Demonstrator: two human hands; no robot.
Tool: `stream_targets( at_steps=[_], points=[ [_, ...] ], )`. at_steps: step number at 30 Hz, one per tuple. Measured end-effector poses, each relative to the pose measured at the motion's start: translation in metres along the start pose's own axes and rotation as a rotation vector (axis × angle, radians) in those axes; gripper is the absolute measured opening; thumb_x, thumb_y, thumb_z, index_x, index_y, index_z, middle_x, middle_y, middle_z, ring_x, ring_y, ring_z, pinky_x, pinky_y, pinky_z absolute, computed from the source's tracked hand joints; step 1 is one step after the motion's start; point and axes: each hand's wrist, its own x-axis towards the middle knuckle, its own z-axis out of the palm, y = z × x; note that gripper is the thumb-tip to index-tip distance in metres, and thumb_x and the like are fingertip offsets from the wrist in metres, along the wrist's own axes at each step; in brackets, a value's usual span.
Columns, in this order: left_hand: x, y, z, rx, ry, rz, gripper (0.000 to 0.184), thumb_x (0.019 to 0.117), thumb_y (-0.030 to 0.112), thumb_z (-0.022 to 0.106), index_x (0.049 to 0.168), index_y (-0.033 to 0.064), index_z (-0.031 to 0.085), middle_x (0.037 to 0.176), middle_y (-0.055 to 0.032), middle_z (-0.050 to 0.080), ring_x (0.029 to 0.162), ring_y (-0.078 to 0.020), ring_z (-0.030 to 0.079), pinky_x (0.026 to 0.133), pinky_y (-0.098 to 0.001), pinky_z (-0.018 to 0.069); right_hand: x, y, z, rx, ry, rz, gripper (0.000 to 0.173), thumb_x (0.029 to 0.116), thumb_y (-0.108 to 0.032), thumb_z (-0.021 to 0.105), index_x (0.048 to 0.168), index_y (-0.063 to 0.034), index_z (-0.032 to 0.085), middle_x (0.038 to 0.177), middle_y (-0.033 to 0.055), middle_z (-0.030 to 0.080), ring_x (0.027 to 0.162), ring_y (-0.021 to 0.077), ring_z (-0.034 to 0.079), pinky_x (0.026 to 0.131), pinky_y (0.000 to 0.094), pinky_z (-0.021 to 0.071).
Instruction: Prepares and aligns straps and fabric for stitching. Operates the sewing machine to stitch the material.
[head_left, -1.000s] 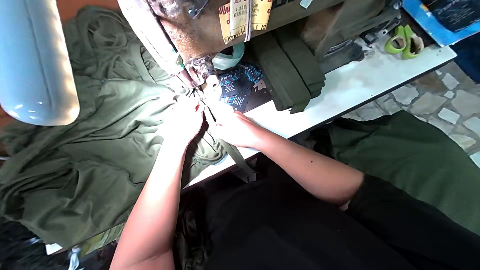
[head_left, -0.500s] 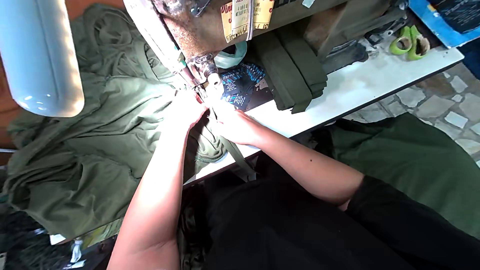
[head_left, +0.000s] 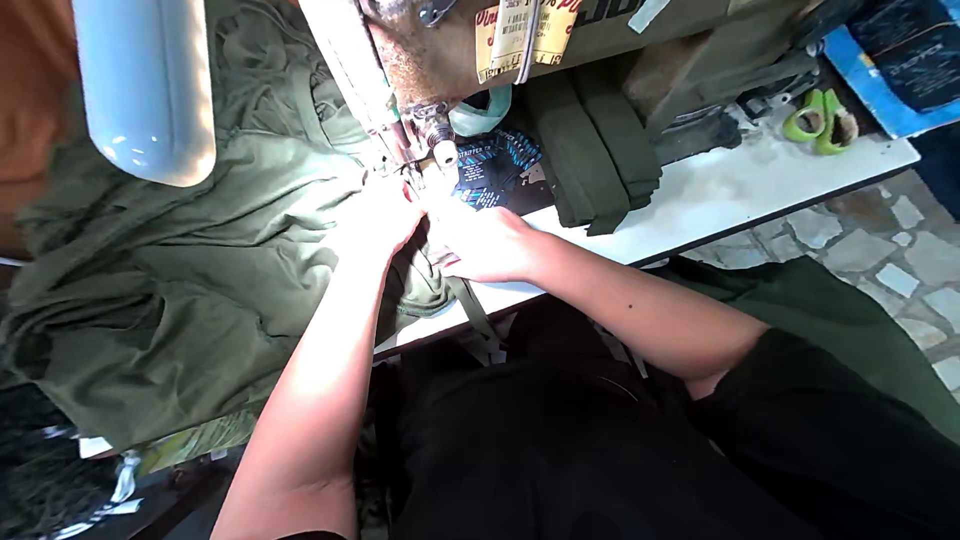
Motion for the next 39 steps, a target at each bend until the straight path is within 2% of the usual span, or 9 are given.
stream_targets(
  at_steps=[3,6,10,16,24,29,32,35,39],
  points=[
    [-0.011,0.002,0.013,0.001,0.143,0.036,0.032,0.1034,0.024,0.06,0.11,-0.0064,0.066,0.115,-0.0289,0.065,0.114,-0.0454,0.062,0.095,-0.0636,0.0454,0.002,0.007,-0.002,-0.032,-0.011,-0.051,0.042,0.1006,-0.036,0.064,0.13,-0.0061,0.063,0.14,0.0134,0.058,0.131,0.0353,0.054,0.09,0.052,0.0517],
    [-0.015,-0.019,0.039,-0.004,0.346,0.298,0.025,0.1043,0.013,0.053,0.105,-0.0085,0.067,0.109,-0.0287,0.066,0.113,-0.046,0.062,0.101,-0.0609,0.0439,0.002,0.008,-0.003,-0.027,-0.019,-0.05,0.045,0.1007,-0.037,0.063,0.134,-0.0065,0.061,0.142,0.0161,0.055,0.122,0.0368,0.059,0.084,0.0539,0.0522],
    [-0.017,-0.042,0.056,0.047,0.473,0.529,0.031,0.1029,0.019,0.053,0.112,-0.0021,0.074,0.115,-0.0269,0.069,0.113,-0.047,0.065,0.096,-0.0645,0.0467,0.002,0.006,-0.006,-0.007,-0.025,-0.022,0.044,0.0999,-0.038,0.064,0.132,-0.0084,0.061,0.143,0.0165,0.054,0.118,0.0365,0.061,0.081,0.0526,0.0526],
    [0.0,-0.048,0.052,0.021,0.497,0.575,0.034,0.1018,0.022,0.051,0.114,0.0008,0.076,0.122,-0.0237,0.07,0.119,-0.0443,0.064,0.103,-0.0637,0.0435,0.01,0.008,0.002,0.09,0.071,0.02,0.028,0.0999,-0.033,0.064,0.117,-0.0123,0.071,0.134,0.0154,0.059,0.098,0.0324,0.068,0.076,0.0526,0.0548],
    [0.017,-0.05,0.044,0.037,0.474,0.577,0.035,0.1021,0.024,0.05,0.113,0.0012,0.075,0.127,-0.0212,0.069,0.125,-0.0419,0.061,0.105,-0.0632,0.0413,0.015,-0.003,0.0,0.022,0.013,0.204,0.05,0.106,-0.039,0.054,0.145,-0.0071,0.053,0.137,0.0191,0.06,0.098,0.0356,0.07,0.081,0.0514,0.0559],
    [0.019,-0.047,0.042,0.053,0.48,0.536,0.035,0.1025,0.024,0.051,0.117,0.0032,0.075,0.123,-0.0202,0.07,0.12,-0.0408,0.063,0.104,-0.0606,0.0412,0.018,-0.005,0.002,0.013,0.022,0.245,0.047,0.106,-0.034,0.054,0.144,-0.007,0.051,0.123,0.0193,0.065,0.093,0.037,0.071,0.078,0.0528,0.0565],
    [0.019,-0.047,0.042,0.056,0.486,0.526,0.034,0.1025,0.025,0.05,0.116,0.0041,0.074,0.123,-0.0194,0.07,0.123,-0.04,0.062,0.106,-0.0608,0.0398,0.018,-0.005,0.001,0.021,-0.003,0.261,0.051,0.1074,-0.038,0.052,0.15,-0.0093,0.048,0.13,0.0172,0.064,0.098,0.036,0.071,0.083,0.0529,0.0563],
    [0.021,-0.048,0.044,0.045,0.489,0.537,0.035,0.1027,0.024,0.052,0.117,0.0019,0.074,0.122,-0.0219,0.069,0.122,-0.0419,0.062,0.106,-0.0614,0.0403,0.018,-0.005,0.004,0.037,0.042,0.269,0.042,0.1051,-0.034,0.056,0.139,-0.0092,0.056,0.119,0.0171,0.068,0.095,0.0364,0.071,0.08,0.0543,0.056],
    [0.023,-0.049,0.048,0.031,0.532,0.581,0.034,0.1014,0.025,0.054,0.11,-0.0006,0.074,0.119,-0.0238,0.069,0.119,-0.0439,0.063,0.103,-0.0621,0.0425,-0.009,-0.007,0.002,0.065,0.231,0.202,0.059,0.0952,-0.023,0.069,0.15,-0.0101,0.051,0.148,0.02,0.047,0.09,0.0306,0.07,0.077,0.046,0.0585]
  ],
)
